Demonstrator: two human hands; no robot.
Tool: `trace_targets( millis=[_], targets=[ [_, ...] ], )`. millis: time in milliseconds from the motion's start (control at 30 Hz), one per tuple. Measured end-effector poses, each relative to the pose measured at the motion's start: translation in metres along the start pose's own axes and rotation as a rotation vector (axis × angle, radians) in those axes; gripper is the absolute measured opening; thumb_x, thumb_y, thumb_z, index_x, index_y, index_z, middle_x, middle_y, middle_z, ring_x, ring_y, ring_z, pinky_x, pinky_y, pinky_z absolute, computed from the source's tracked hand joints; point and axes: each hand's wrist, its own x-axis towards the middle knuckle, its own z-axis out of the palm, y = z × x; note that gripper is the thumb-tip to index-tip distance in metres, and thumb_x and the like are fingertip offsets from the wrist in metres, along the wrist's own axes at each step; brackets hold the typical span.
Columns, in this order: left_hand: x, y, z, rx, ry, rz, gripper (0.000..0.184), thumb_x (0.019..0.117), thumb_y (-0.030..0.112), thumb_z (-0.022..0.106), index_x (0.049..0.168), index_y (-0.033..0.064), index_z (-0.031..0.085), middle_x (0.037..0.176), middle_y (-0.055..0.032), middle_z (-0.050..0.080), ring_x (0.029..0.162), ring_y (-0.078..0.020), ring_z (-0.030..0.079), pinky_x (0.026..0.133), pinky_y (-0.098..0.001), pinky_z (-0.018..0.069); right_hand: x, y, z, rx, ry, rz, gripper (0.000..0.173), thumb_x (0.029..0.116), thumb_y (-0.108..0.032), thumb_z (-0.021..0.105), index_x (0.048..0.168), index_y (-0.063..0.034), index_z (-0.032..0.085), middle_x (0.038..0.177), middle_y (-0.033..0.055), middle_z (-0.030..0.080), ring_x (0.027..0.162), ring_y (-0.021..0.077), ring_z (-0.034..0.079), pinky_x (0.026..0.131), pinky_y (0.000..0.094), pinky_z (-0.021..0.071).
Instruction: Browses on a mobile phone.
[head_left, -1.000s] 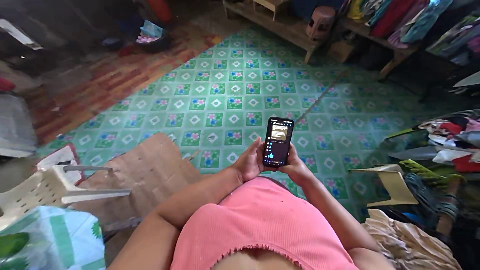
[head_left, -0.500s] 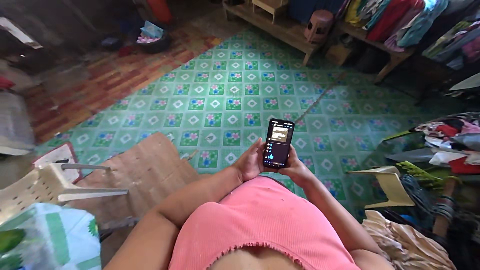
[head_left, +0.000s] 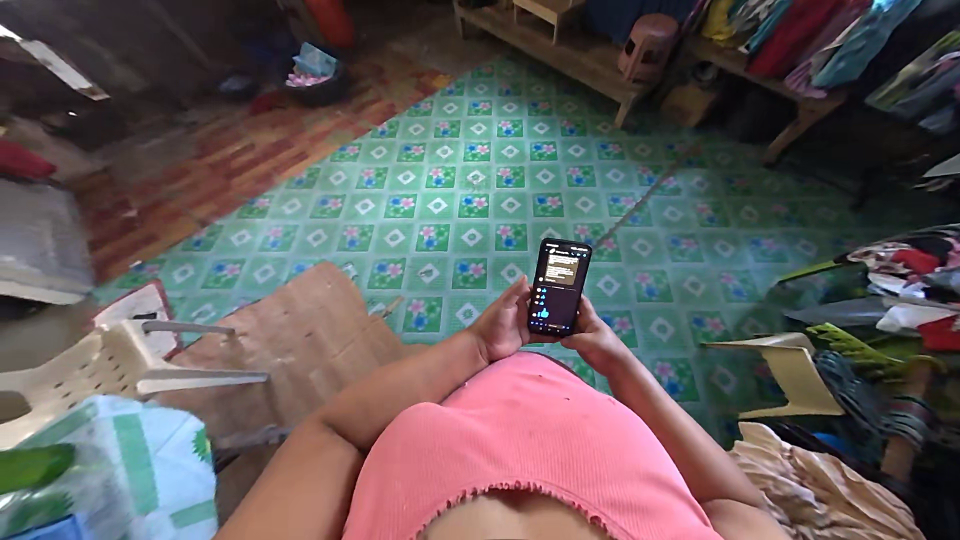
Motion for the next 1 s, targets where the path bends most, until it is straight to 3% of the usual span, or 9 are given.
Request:
trace_targets(
  millis=[433,1000],
  targets=[
    [0.002,-0.001,-0.001,0.015,-0.002,-0.035,0.073,0.1049,0.062,0.011,0.144,0.0117,0.045,0.136,-0.0217,0.059,0.120,-0.0377,0.062,0.098,-0.0547,0.0543,-0.004,0.008,0.001,0.005,0.004,-0.015,0.106,0.0676,0.020,0.059,0.154,-0.0156,0.008,0.139,0.0162,0.058,0.120,0.0340,0.065,0.099,0.0535,0.0565],
    [0.011,-0.004,-0.001,0.026,-0.035,-0.068,0.071,0.1052,0.060,0.010,0.147,0.0114,0.042,0.140,-0.0214,0.057,0.123,-0.0376,0.061,0.099,-0.0556,0.0529,-0.011,0.007,-0.001,-0.017,0.087,0.003,0.108,0.0634,0.022,0.058,0.152,-0.0133,0.009,0.139,0.0152,0.058,0.120,0.0318,0.065,0.097,0.0512,0.0581]
  ],
)
